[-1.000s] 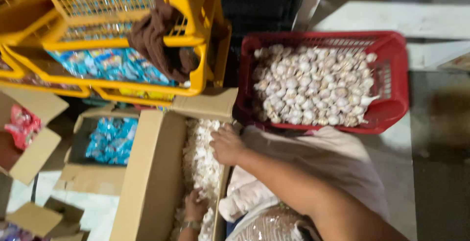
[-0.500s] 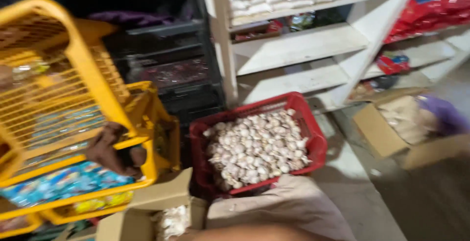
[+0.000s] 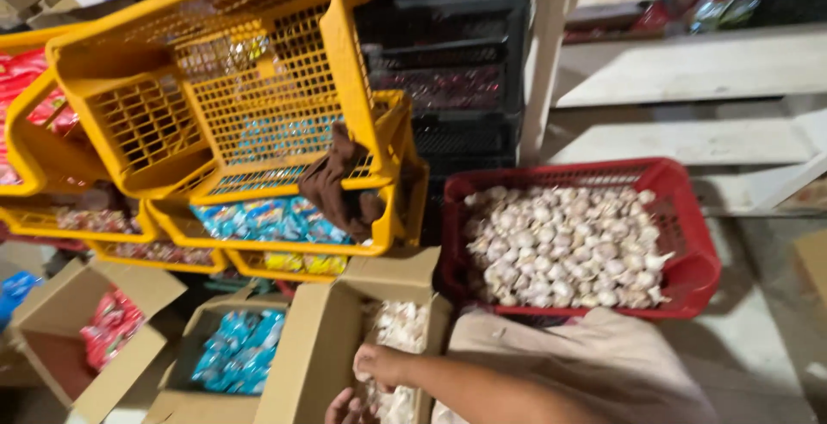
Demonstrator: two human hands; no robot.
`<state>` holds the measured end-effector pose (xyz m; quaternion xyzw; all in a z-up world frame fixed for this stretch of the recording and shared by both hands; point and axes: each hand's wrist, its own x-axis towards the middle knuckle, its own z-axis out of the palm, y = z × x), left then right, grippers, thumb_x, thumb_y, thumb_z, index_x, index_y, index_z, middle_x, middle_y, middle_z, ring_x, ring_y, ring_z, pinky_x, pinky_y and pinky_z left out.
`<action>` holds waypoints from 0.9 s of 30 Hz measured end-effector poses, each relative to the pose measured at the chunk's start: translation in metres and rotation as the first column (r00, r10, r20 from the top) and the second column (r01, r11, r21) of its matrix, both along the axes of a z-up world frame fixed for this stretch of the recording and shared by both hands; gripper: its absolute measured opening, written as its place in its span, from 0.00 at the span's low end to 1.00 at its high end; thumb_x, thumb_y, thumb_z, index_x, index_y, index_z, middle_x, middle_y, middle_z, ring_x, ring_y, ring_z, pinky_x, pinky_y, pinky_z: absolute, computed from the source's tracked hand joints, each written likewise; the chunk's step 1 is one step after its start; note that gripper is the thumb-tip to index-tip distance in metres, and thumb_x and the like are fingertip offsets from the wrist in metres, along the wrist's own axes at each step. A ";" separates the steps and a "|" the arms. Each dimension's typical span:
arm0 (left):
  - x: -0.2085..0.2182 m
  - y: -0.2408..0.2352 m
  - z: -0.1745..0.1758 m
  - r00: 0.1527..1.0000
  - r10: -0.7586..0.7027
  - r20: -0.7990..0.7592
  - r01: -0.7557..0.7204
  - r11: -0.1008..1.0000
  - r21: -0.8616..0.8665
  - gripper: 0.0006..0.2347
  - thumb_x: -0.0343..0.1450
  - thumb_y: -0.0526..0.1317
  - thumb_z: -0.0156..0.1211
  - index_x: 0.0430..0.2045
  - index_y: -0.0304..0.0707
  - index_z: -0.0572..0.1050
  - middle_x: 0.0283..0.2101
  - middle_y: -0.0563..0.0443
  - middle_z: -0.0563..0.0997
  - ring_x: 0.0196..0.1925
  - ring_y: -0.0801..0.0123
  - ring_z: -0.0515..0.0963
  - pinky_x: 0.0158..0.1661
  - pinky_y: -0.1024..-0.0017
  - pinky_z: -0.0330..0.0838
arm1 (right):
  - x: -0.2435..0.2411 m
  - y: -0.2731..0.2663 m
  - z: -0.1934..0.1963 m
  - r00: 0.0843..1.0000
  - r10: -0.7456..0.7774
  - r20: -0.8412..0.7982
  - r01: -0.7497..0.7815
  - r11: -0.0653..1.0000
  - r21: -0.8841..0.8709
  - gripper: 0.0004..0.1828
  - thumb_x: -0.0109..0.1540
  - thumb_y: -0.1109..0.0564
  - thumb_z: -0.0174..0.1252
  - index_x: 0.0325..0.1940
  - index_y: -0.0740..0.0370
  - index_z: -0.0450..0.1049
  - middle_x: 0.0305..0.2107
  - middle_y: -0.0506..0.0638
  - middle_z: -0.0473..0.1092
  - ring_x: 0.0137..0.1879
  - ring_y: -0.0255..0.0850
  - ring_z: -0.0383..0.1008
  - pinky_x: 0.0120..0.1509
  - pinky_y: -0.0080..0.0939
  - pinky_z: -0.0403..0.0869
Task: Peeling garlic bulbs, separating cloves, and placing the skins into a cardboard box.
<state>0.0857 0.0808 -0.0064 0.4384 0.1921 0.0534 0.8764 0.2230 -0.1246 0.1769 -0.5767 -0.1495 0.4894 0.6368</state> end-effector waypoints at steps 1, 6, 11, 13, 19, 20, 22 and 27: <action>-0.005 0.004 0.009 1.000 0.008 -0.013 -0.008 1.000 0.009 0.24 0.69 0.30 0.56 0.62 0.33 0.59 0.47 0.25 0.74 0.36 0.29 0.83 0.33 0.36 0.82 | -0.002 -0.002 0.003 1.000 0.008 -0.013 -0.008 1.000 0.009 0.06 0.70 0.51 0.48 0.47 0.53 0.67 0.26 0.48 0.66 0.16 0.34 0.58 0.17 0.37 0.57; -0.043 0.005 0.040 0.990 0.069 -0.126 -0.078 0.995 -0.067 0.16 0.72 0.29 0.54 0.54 0.38 0.66 0.41 0.38 0.71 0.37 0.39 0.79 0.37 0.49 0.80 | 0.006 -0.036 0.020 0.968 0.113 -0.223 -0.143 0.982 -0.123 0.07 0.70 0.57 0.48 0.52 0.57 0.61 0.41 0.56 0.65 0.32 0.45 0.76 0.28 0.37 0.70; -0.041 -0.034 0.112 0.950 0.175 -0.258 -0.170 0.985 0.042 0.15 0.73 0.26 0.52 0.55 0.27 0.66 0.42 0.28 0.73 0.36 0.42 0.74 0.38 0.48 0.74 | 0.003 -0.029 0.006 0.994 -0.019 -0.106 0.000 0.985 -0.172 0.19 0.59 0.66 0.51 0.55 0.63 0.72 0.32 0.52 0.71 0.25 0.33 0.65 0.23 0.31 0.62; -0.035 -0.065 0.160 0.939 0.233 -0.253 -0.226 0.973 0.055 0.15 0.73 0.24 0.50 0.55 0.21 0.66 0.45 0.24 0.74 0.41 0.38 0.75 0.44 0.47 0.74 | 0.004 -0.027 0.004 0.994 -0.025 -0.106 0.006 0.984 -0.178 0.20 0.57 0.66 0.52 0.53 0.62 0.73 0.30 0.52 0.72 0.24 0.33 0.65 0.22 0.30 0.61; -0.044 -0.130 0.218 0.955 0.200 -0.219 -0.170 0.975 0.145 0.13 0.70 0.27 0.58 0.49 0.34 0.76 0.41 0.39 0.79 0.32 0.55 0.78 0.32 0.63 0.72 | 0.016 -0.024 -0.048 0.975 -0.101 -0.199 0.112 0.993 0.047 0.18 0.52 0.70 0.62 0.39 0.52 0.67 0.26 0.44 0.65 0.24 0.33 0.57 0.25 0.34 0.59; -0.053 -0.142 0.210 0.954 0.251 -0.163 -0.219 0.958 0.187 0.11 0.70 0.27 0.60 0.45 0.32 0.76 0.38 0.43 0.76 0.29 0.62 0.76 0.29 0.70 0.71 | 0.013 -0.032 -0.062 0.973 -0.074 -0.220 0.119 0.973 0.196 0.12 0.61 0.61 0.54 0.50 0.57 0.69 0.27 0.40 0.67 0.26 0.24 0.62 0.27 0.20 0.61; -0.071 -0.160 0.196 0.923 0.352 -0.153 -0.316 0.924 0.217 0.08 0.70 0.27 0.62 0.42 0.30 0.77 0.34 0.47 0.74 0.25 0.69 0.74 0.26 0.78 0.70 | 0.008 -0.040 -0.129 0.959 0.000 -0.283 0.091 0.947 0.308 0.18 0.70 0.52 0.46 0.60 0.63 0.71 0.28 0.35 0.70 0.28 0.15 0.68 0.30 0.06 0.63; -0.082 -0.183 0.195 0.897 0.244 -0.368 -0.153 0.953 0.260 0.12 0.71 0.34 0.64 0.48 0.36 0.77 0.43 0.40 0.80 0.33 0.52 0.84 0.33 0.60 0.83 | 0.022 -0.066 -0.023 0.997 -0.022 -0.071 0.020 0.999 -0.033 0.08 0.70 0.49 0.52 0.53 0.49 0.68 0.18 0.45 0.62 0.15 0.32 0.62 0.14 0.25 0.59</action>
